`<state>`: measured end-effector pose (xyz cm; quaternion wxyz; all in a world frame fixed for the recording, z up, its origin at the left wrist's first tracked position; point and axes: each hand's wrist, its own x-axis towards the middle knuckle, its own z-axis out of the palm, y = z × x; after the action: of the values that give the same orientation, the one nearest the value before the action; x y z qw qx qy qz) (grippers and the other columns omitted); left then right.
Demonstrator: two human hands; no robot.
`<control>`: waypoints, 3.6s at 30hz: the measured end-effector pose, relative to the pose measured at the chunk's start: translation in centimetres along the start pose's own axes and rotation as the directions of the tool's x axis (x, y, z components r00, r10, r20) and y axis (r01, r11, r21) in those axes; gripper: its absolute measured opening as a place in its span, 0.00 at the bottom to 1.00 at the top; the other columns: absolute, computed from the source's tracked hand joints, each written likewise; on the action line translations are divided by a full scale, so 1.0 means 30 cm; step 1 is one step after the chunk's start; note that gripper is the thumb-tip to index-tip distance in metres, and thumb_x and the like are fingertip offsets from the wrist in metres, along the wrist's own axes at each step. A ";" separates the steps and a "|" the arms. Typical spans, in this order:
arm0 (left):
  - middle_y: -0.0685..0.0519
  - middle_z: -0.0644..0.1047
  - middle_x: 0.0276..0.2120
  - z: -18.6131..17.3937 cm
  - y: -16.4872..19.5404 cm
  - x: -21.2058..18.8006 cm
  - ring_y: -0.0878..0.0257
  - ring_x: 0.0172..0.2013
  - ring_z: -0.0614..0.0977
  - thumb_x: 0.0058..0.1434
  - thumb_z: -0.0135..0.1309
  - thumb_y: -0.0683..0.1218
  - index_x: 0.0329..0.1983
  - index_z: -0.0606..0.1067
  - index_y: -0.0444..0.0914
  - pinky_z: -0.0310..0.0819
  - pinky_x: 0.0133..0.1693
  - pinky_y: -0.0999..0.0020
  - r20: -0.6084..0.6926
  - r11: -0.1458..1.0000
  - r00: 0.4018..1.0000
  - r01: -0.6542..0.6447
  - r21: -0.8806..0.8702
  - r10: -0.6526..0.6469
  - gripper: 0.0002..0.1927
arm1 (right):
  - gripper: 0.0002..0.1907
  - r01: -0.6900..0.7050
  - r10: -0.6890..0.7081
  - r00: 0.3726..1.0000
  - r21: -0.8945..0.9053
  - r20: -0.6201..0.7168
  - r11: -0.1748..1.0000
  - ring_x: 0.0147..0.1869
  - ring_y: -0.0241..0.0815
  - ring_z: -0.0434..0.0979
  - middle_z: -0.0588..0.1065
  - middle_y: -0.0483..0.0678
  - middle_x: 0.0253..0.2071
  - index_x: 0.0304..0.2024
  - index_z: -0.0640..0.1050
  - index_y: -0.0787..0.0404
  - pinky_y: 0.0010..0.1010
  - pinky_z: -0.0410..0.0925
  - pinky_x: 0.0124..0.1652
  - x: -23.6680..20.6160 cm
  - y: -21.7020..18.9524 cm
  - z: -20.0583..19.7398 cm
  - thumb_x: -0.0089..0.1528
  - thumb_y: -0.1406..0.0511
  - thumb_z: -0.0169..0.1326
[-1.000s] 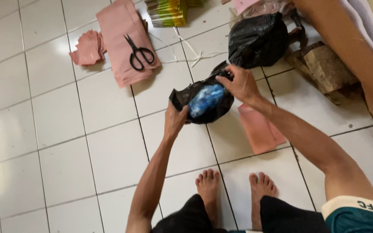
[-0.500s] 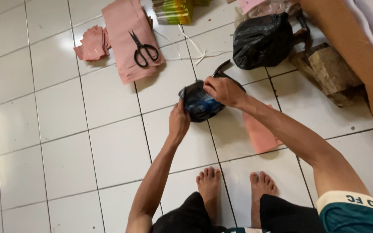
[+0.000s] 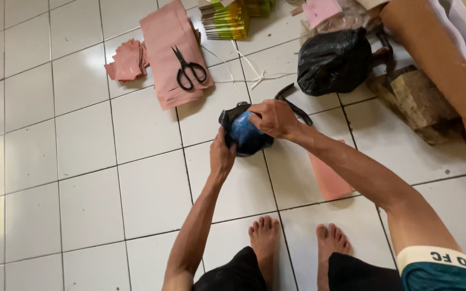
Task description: The person gathers pink foam sheets from the workshop floor and places them into a black plastic bag, then ties the bag closed. They pick up a hammer and a blue plastic bag and walk across the workshop toward another area.
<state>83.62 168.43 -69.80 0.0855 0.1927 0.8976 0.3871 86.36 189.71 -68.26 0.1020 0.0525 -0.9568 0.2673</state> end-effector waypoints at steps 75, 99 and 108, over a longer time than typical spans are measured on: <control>0.44 0.81 0.42 -0.154 -0.030 0.012 0.58 0.38 0.84 0.61 0.55 0.46 0.60 0.66 0.33 0.84 0.37 0.63 -0.055 0.824 0.947 0.245 -0.511 -0.316 0.25 | 0.19 -0.382 0.445 0.882 0.789 0.155 0.481 0.35 0.36 0.74 0.76 0.44 0.35 0.48 0.77 0.62 0.28 0.71 0.36 0.161 0.153 -0.032 0.70 0.53 0.53; 0.41 0.82 0.43 -0.122 -0.058 0.007 0.54 0.39 0.86 0.63 0.57 0.48 0.61 0.66 0.34 0.82 0.39 0.60 -0.086 0.931 0.977 0.157 -0.330 -0.195 0.26 | 0.14 -0.161 0.113 0.909 0.088 0.402 0.983 0.43 0.58 0.81 0.80 0.52 0.42 0.47 0.78 0.52 0.48 0.73 0.43 -0.361 0.114 0.189 0.65 0.53 0.55; 0.41 0.81 0.46 -0.125 -0.078 -0.029 0.54 0.44 0.85 0.64 0.57 0.48 0.64 0.65 0.34 0.81 0.43 0.61 -0.062 0.918 0.975 0.176 -0.356 -0.211 0.28 | 0.27 -0.129 0.139 0.883 -0.053 0.449 0.990 0.48 0.60 0.80 0.80 0.56 0.45 0.58 0.78 0.50 0.49 0.73 0.47 -0.158 0.069 0.166 0.54 0.59 0.60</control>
<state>82.63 164.12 -68.93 0.1117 0.0653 0.8327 0.5383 89.82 189.08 -74.51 -0.1411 0.0459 -0.9584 0.2439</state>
